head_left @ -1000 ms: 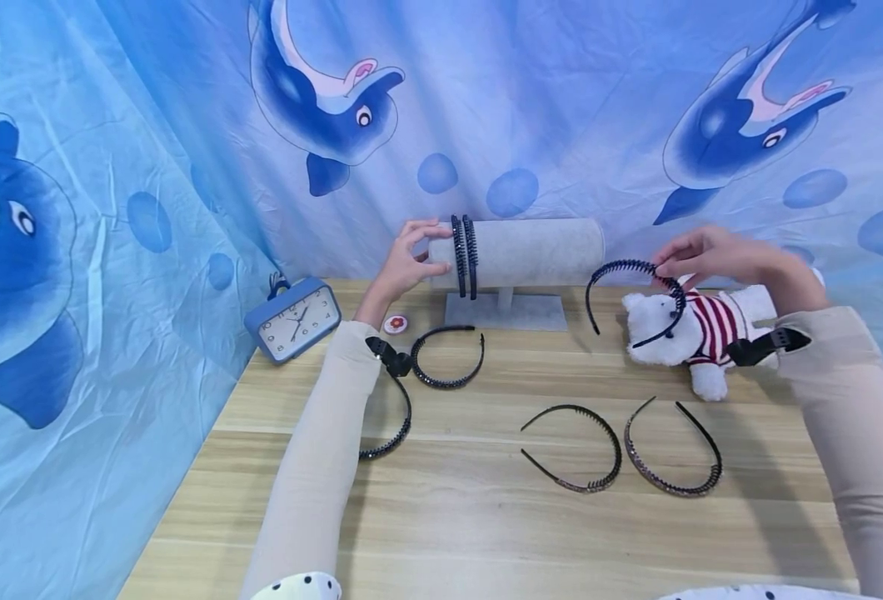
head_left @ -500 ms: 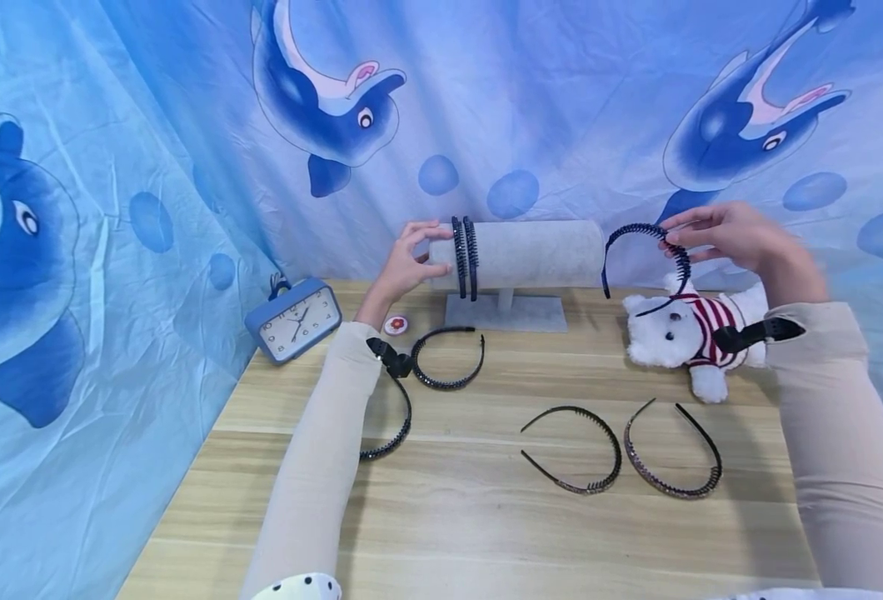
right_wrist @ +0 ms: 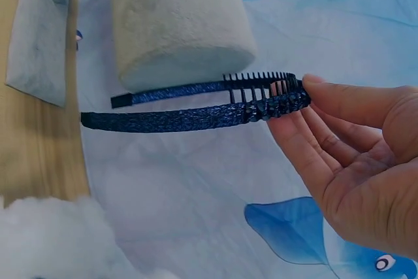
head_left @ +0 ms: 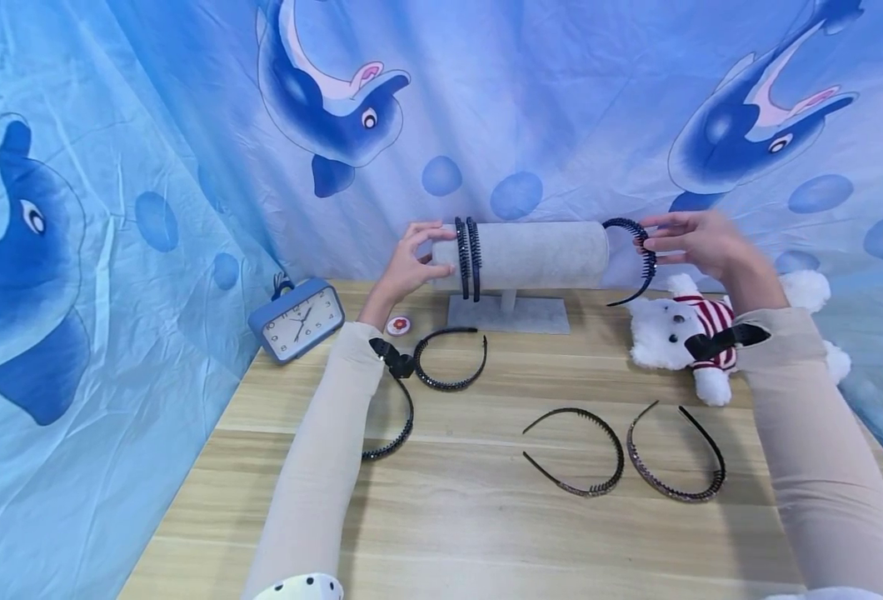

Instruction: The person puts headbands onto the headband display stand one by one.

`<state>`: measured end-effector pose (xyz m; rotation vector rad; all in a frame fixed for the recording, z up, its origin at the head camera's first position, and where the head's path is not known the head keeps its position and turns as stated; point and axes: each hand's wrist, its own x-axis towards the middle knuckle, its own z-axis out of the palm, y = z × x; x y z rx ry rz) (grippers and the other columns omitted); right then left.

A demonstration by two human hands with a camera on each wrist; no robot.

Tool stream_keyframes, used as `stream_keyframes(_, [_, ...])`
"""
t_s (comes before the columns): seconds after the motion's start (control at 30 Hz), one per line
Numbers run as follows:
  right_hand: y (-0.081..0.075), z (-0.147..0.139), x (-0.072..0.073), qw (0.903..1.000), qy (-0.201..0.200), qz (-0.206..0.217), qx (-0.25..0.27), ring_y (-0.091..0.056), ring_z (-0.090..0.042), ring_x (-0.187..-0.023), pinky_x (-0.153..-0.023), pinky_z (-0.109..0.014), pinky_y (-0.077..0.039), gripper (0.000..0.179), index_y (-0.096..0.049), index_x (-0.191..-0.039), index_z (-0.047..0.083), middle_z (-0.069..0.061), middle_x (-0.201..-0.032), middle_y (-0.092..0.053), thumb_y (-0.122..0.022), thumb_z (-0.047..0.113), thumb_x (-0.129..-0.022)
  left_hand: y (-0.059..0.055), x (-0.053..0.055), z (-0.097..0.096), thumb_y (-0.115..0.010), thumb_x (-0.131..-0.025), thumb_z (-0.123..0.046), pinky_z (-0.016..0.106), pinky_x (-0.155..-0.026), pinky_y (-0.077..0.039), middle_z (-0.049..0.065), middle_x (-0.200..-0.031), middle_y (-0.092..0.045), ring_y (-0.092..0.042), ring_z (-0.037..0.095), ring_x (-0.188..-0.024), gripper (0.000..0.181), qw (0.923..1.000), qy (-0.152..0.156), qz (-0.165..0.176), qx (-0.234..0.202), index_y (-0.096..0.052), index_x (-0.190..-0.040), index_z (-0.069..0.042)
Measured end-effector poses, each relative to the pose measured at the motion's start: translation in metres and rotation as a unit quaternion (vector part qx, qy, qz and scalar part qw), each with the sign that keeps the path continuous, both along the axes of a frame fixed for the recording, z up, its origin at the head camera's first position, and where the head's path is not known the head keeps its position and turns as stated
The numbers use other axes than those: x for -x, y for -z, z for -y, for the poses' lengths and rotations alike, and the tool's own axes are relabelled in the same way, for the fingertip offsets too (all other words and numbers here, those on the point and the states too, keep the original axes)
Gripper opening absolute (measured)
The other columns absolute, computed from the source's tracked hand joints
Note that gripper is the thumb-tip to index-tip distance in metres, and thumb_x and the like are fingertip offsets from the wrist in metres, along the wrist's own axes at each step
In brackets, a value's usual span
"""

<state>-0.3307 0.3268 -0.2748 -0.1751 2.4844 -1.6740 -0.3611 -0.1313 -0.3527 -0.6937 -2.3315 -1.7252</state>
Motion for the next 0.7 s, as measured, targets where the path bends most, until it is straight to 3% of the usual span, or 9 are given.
stream_keyframes(0.2, [0.005,0.014,0.002,0.9999,0.011,0.003,0.011,-0.068,0.002,-0.093,-0.081,-0.020,-0.063,0.054,-0.046,-0.148,0.005,0.018,-0.099,-0.071,-0.065,0.005,-0.098,-0.001,0.000,-0.001,-0.082,-0.080,0.001,0.050,-0.123,-0.039,0.011,-0.158,-0.035,-0.032,0.024,-0.148,0.053,1.0000,0.001,-0.001,-0.001,-0.065,-0.129,-0.005])
stream_keyframes(0.7, [0.011,0.045,0.008,0.9982,0.023,-0.021,0.051,-0.068,0.000,-0.094,-0.081,-0.021,-0.064,0.054,-0.045,-0.149,-0.002,0.013,-0.099,-0.069,-0.062,-0.001,-0.098,0.001,0.001,0.001,-0.082,-0.080,0.001,0.050,-0.122,-0.039,0.009,-0.157,-0.037,-0.033,0.024,-0.147,0.053,1.0000,0.003,-0.002,-0.004,-0.065,-0.129,-0.005])
